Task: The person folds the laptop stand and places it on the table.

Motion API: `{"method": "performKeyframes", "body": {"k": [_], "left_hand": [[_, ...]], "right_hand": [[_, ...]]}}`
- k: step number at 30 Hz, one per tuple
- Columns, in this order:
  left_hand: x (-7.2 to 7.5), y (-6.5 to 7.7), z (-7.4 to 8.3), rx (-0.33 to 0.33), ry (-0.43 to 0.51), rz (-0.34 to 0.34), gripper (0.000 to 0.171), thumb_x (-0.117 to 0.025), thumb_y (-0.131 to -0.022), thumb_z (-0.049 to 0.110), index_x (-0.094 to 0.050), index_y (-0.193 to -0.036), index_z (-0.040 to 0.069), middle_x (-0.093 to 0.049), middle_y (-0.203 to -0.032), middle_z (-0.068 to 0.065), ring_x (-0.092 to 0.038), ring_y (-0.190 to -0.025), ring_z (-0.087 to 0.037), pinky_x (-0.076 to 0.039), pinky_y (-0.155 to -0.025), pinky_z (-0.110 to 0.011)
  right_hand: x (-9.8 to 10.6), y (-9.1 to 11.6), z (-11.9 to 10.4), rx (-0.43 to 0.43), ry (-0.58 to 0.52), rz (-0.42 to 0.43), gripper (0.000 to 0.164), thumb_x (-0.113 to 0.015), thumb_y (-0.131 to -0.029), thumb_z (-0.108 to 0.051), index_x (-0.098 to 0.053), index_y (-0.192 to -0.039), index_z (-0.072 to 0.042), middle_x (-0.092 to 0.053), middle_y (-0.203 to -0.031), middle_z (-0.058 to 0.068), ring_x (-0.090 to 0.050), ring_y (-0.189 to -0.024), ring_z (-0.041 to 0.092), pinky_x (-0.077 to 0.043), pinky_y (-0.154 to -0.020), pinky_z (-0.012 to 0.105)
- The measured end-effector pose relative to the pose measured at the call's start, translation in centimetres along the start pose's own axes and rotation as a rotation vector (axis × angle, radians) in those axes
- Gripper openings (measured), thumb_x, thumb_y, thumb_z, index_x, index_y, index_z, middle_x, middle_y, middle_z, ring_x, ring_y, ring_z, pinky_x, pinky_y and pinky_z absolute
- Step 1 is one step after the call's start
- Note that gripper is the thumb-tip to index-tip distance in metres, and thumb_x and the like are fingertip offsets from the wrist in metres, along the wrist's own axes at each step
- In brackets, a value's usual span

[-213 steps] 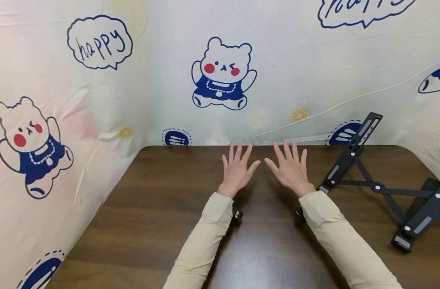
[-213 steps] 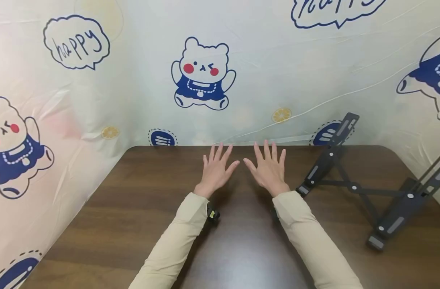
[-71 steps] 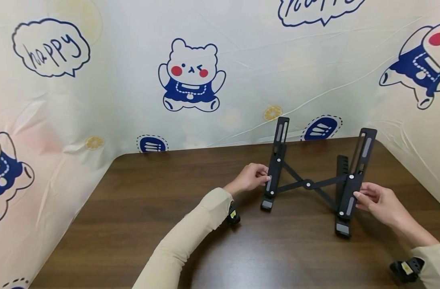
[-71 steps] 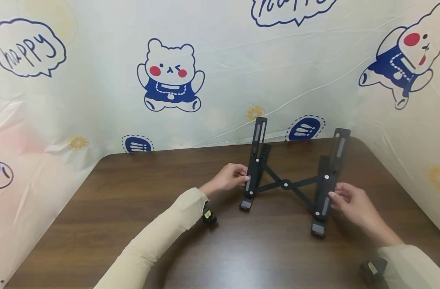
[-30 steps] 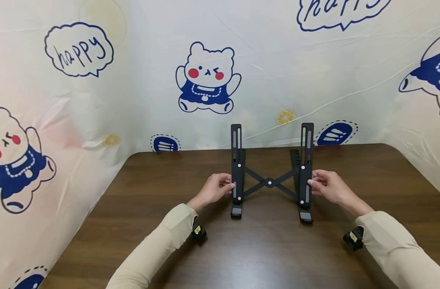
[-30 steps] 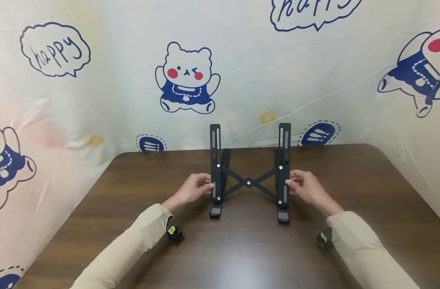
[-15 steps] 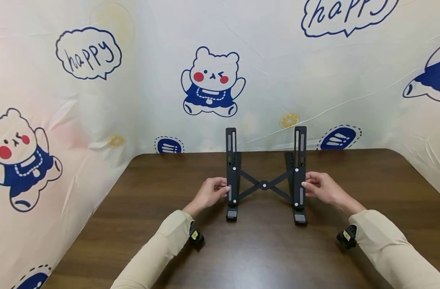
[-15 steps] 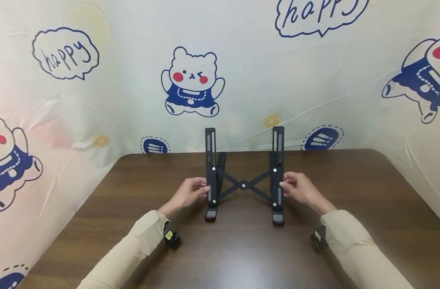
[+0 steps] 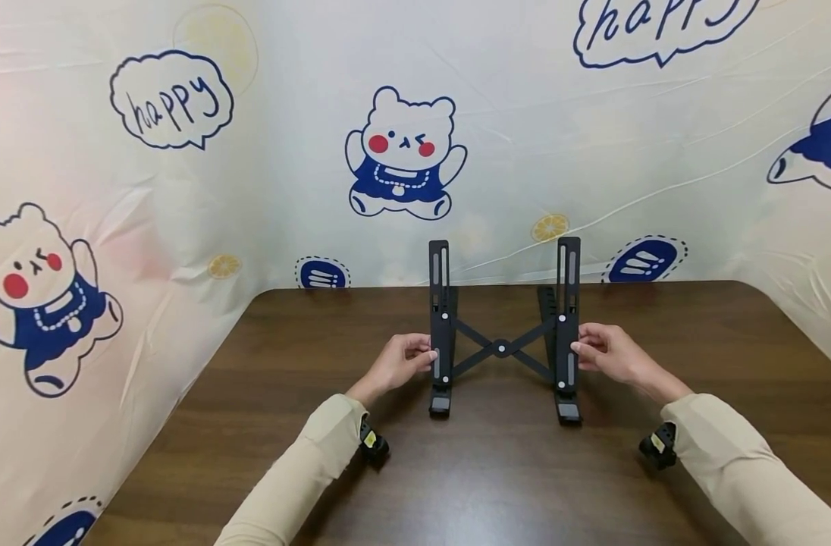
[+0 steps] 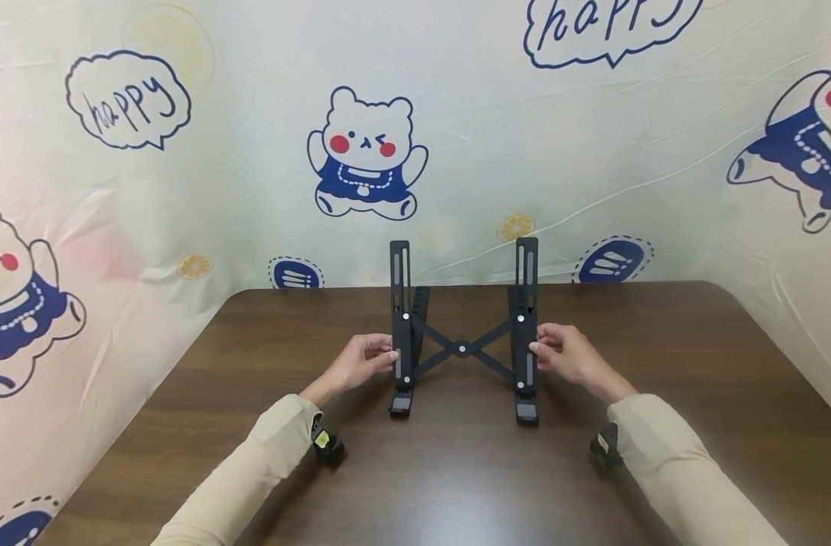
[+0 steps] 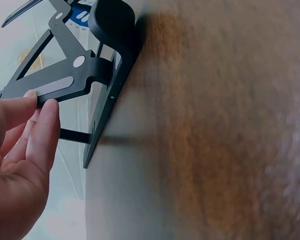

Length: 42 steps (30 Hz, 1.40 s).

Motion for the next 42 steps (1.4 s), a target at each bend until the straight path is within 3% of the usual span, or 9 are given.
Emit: {"method": "performKeyframes", "body": {"k": [6,12,19,23,33,39,42], "left_hand": [[0.4,0.5,-0.7,0.005,0.047,0.024,0.025,-0.057,-0.084,0.001,-0.058,-0.108,-0.007,-0.061,-0.093,-0.018,-0.061,-0.084,-0.026,-0.051,-0.07,-0.03],[0.1,1.0,-1.4,0.024,0.059,0.012,0.025,-0.056,-0.084,0.0,-0.057,-0.109,-0.008,-0.061,-0.095,-0.018,-0.061,-0.083,-0.021,-0.051,-0.07,-0.03],[0.0,0.6,-0.5,-0.011,0.053,0.008,0.028,-0.056,-0.085,0.0,-0.056,-0.111,-0.008,-0.061,-0.096,-0.019,-0.061,-0.085,-0.024,-0.051,-0.07,-0.029],[0.0,0.6,-0.1,0.015,0.042,0.0,0.028,-0.056,-0.085,0.001,-0.055,-0.112,-0.007,-0.061,-0.096,-0.018,-0.061,-0.085,-0.023,-0.051,-0.071,-0.03],[-0.2,0.1,-0.2,0.005,0.06,0.011,0.028,-0.056,-0.085,0.0,-0.056,-0.112,-0.007,-0.062,-0.096,-0.018,-0.061,-0.084,-0.022,-0.051,-0.07,-0.03],[-0.8,-0.2,0.1,-0.02,0.094,-0.011,0.03,-0.055,-0.084,-0.003,-0.052,-0.113,-0.012,-0.059,-0.098,-0.025,-0.059,-0.088,-0.033,-0.05,-0.073,-0.036],[-0.8,-0.2,0.3,-0.022,0.082,-0.01,0.029,-0.055,-0.084,-0.004,-0.053,-0.112,-0.012,-0.06,-0.096,-0.024,-0.059,-0.087,-0.033,-0.051,-0.072,-0.035]], "right_hand": [[-0.5,-0.5,0.0,0.013,-0.031,-0.017,0.02,-0.051,-0.089,-0.003,-0.048,-0.103,0.01,-0.055,-0.088,0.019,-0.059,-0.077,0.023,-0.05,-0.071,0.039],[-1.4,-0.6,0.6,0.018,-0.063,-0.043,0.015,-0.051,-0.088,-0.001,-0.048,-0.099,0.01,-0.055,-0.083,0.015,-0.059,-0.074,0.021,-0.051,-0.07,0.038],[-1.5,-0.6,0.3,0.031,-0.061,-0.039,0.013,-0.05,-0.089,-0.001,-0.049,-0.097,0.009,-0.055,-0.082,0.015,-0.058,-0.074,0.025,-0.051,-0.07,0.039],[-1.5,-0.7,0.1,0.033,-0.066,-0.045,0.013,-0.05,-0.089,-0.001,-0.049,-0.097,0.009,-0.057,-0.083,0.015,-0.058,-0.074,0.023,-0.051,-0.07,0.038],[-1.5,-1.2,-0.3,0.04,-0.038,-0.041,0.011,-0.05,-0.088,0.0,-0.051,-0.096,0.008,-0.057,-0.081,0.015,-0.058,-0.074,0.024,-0.051,-0.069,0.039],[-1.3,-1.1,-0.6,0.032,-0.012,-0.035,0.011,-0.051,-0.088,0.0,-0.051,-0.096,0.007,-0.056,-0.082,0.014,-0.058,-0.076,0.028,-0.051,-0.069,0.038],[-1.4,-1.2,-0.7,0.029,-0.007,-0.038,0.013,-0.051,-0.088,-0.001,-0.051,-0.099,0.007,-0.056,-0.083,0.014,-0.058,-0.077,0.029,-0.051,-0.07,0.038]]}}
Point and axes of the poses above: each hand's wrist, its own y-axis away from the middle knuckle, its own x-axis out of the back of the hand, z = x × y, the point moved 8 cm from there along -y, towards the middle knuckle
